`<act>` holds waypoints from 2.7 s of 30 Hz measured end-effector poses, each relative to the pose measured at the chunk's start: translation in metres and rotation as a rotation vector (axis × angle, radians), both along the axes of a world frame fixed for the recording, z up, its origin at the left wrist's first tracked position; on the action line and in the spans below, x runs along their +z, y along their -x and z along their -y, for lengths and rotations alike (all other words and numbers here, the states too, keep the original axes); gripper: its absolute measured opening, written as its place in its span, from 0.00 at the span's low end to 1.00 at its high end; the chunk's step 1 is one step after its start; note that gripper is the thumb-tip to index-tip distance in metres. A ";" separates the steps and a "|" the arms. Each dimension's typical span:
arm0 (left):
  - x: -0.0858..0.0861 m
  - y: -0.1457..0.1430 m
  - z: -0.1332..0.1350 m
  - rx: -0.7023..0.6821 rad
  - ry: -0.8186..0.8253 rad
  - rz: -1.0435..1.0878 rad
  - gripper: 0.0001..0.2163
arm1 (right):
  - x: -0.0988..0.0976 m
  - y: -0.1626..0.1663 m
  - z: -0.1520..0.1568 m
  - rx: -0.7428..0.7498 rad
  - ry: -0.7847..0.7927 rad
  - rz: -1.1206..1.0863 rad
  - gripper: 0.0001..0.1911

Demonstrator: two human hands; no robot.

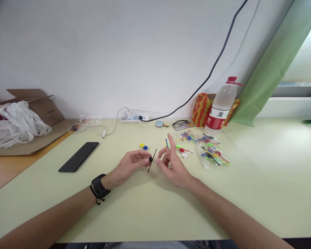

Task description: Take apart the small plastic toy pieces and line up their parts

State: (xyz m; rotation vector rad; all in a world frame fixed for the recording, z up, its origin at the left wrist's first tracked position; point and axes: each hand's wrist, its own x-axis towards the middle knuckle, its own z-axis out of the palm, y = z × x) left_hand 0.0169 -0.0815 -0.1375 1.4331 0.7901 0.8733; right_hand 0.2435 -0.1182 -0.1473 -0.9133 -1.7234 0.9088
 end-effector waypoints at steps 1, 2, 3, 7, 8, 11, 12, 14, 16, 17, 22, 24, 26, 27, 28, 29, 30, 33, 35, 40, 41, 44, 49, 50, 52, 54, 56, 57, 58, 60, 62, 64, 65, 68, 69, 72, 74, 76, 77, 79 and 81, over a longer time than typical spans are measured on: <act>0.000 0.000 0.000 0.004 0.001 0.003 0.15 | 0.000 0.000 0.000 -0.008 0.002 0.000 0.43; 0.000 0.000 0.000 0.007 0.003 0.006 0.15 | 0.000 0.000 0.001 -0.013 0.006 0.003 0.40; 0.000 0.000 0.000 0.010 0.005 0.008 0.15 | 0.000 0.000 0.001 -0.016 0.014 0.010 0.35; 0.001 -0.001 0.000 0.027 0.025 0.027 0.16 | 0.003 -0.004 -0.002 0.051 0.052 0.033 0.23; 0.002 -0.002 0.000 0.034 0.032 0.036 0.16 | 0.004 -0.005 -0.003 0.061 0.057 0.012 0.28; 0.001 -0.002 -0.001 0.044 0.045 0.059 0.16 | 0.007 -0.009 -0.006 0.018 0.051 -0.024 0.31; 0.000 -0.002 -0.001 0.043 0.047 0.062 0.16 | 0.008 -0.010 -0.008 -0.012 0.038 0.006 0.30; -0.001 -0.002 -0.002 0.049 0.050 0.069 0.16 | 0.008 -0.011 -0.010 -0.080 0.000 0.105 0.25; -0.002 -0.002 -0.003 0.055 0.052 0.075 0.16 | 0.006 -0.011 -0.012 -0.114 -0.042 0.231 0.19; -0.002 -0.001 -0.003 0.057 0.054 0.078 0.16 | 0.003 -0.011 -0.013 -0.112 -0.061 0.299 0.15; 0.000 -0.001 -0.004 0.107 0.113 0.129 0.15 | -0.006 -0.009 -0.011 -0.059 -0.179 0.531 0.02; 0.002 0.000 -0.005 0.112 0.150 0.180 0.15 | -0.007 -0.008 -0.010 -0.054 -0.216 0.567 0.04; 0.004 0.001 -0.006 0.094 0.180 0.231 0.14 | -0.008 -0.007 -0.008 -0.061 -0.244 0.602 0.06; 0.004 0.002 -0.007 0.087 0.195 0.252 0.13 | -0.008 -0.007 -0.008 -0.068 -0.254 0.621 0.08; 0.005 0.003 -0.008 0.082 0.211 0.271 0.13 | -0.009 -0.007 -0.007 -0.076 -0.263 0.641 0.09; 0.005 0.004 -0.009 0.082 0.228 0.288 0.12 | -0.009 -0.007 -0.007 -0.086 -0.269 0.662 0.10; 0.005 0.005 -0.011 0.083 0.248 0.303 0.12 | -0.009 -0.007 -0.007 -0.095 -0.273 0.682 0.10; 0.005 0.007 -0.014 0.092 0.307 0.345 0.10 | -0.009 -0.006 -0.006 -0.119 -0.271 0.726 0.09; 0.007 0.008 -0.015 0.093 0.342 0.361 0.10 | -0.008 -0.007 -0.006 -0.146 -0.265 0.742 0.10; 0.012 0.010 -0.017 0.115 0.368 0.379 0.09 | -0.011 -0.010 -0.008 -0.240 -0.277 0.786 0.16; 0.013 0.011 -0.018 0.119 0.366 0.379 0.09 | -0.013 -0.010 -0.008 -0.254 -0.282 0.800 0.18; 0.017 0.016 -0.022 0.152 0.361 0.376 0.10 | -0.021 -0.011 -0.010 -0.285 -0.312 0.826 0.23; 0.022 0.030 -0.034 0.309 0.288 0.361 0.11 | -0.025 -0.009 -0.011 -0.275 -0.320 0.822 0.27; 0.023 0.032 -0.037 0.347 0.284 0.369 0.11 | -0.024 -0.008 -0.011 -0.266 -0.314 0.824 0.27; 0.024 0.035 -0.041 0.404 0.312 0.397 0.11 | -0.020 -0.007 -0.010 -0.243 -0.306 0.820 0.27; 0.023 0.035 -0.043 0.429 0.361 0.420 0.11 | -0.015 -0.007 -0.009 -0.213 -0.301 0.795 0.26; 0.021 0.035 -0.044 0.430 0.403 0.423 0.11 | -0.008 -0.007 -0.010 -0.173 -0.288 0.752 0.25; 0.020 0.034 -0.044 0.431 0.418 0.423 0.11 | -0.005 -0.007 -0.012 -0.145 -0.281 0.727 0.24; 0.018 0.033 -0.045 0.434 0.432 0.426 0.11 | -0.002 -0.007 -0.013 -0.109 -0.275 0.702 0.22; 0.015 0.031 -0.046 0.431 0.465 0.425 0.11 | 0.002 -0.008 -0.017 -0.023 -0.269 0.658 0.18; 0.012 0.028 -0.049 0.408 0.482 0.419 0.11 | 0.004 -0.009 -0.020 0.051 -0.271 0.626 0.15; 0.010 0.026 -0.051 0.371 0.477 0.398 0.11 | 0.005 -0.009 -0.021 0.090 -0.266 0.614 0.13; 0.010 0.025 -0.051 0.355 0.470 0.386 0.11 | 0.004 -0.009 -0.020 0.092 -0.262 0.613 0.13; 0.008 0.023 -0.050 0.326 0.444 0.351 0.11 | -0.001 -0.008 -0.017 0.034 -0.252 0.617 0.16; 0.008 0.023 -0.050 0.319 0.434 0.342 0.11 | -0.003 -0.007 -0.017 0.010 -0.253 0.617 0.17; 0.006 0.025 -0.048 0.300 0.404 0.320 0.11 | -0.009 -0.003 -0.017 -0.012 -0.253 0.605 0.20; 0.005 0.026 -0.047 0.282 0.397 0.307 0.11 | -0.012 -0.001 -0.018 0.006 -0.243 0.587 0.20; 0.003 0.027 -0.047 0.259 0.391 0.300 0.10 | -0.013 0.000 -0.019 0.034 -0.232 0.565 0.19; 0.002 0.027 -0.047 0.247 0.388 0.294 0.10 | -0.013 0.001 -0.020 0.049 -0.229 0.552 0.19; 0.000 0.027 -0.048 0.226 0.376 0.283 0.09 | -0.012 0.000 -0.020 0.071 -0.230 0.525 0.19; -0.002 0.027 -0.048 0.210 0.359 0.268 0.09 | -0.012 0.000 -0.020 0.080 -0.230 0.503 0.18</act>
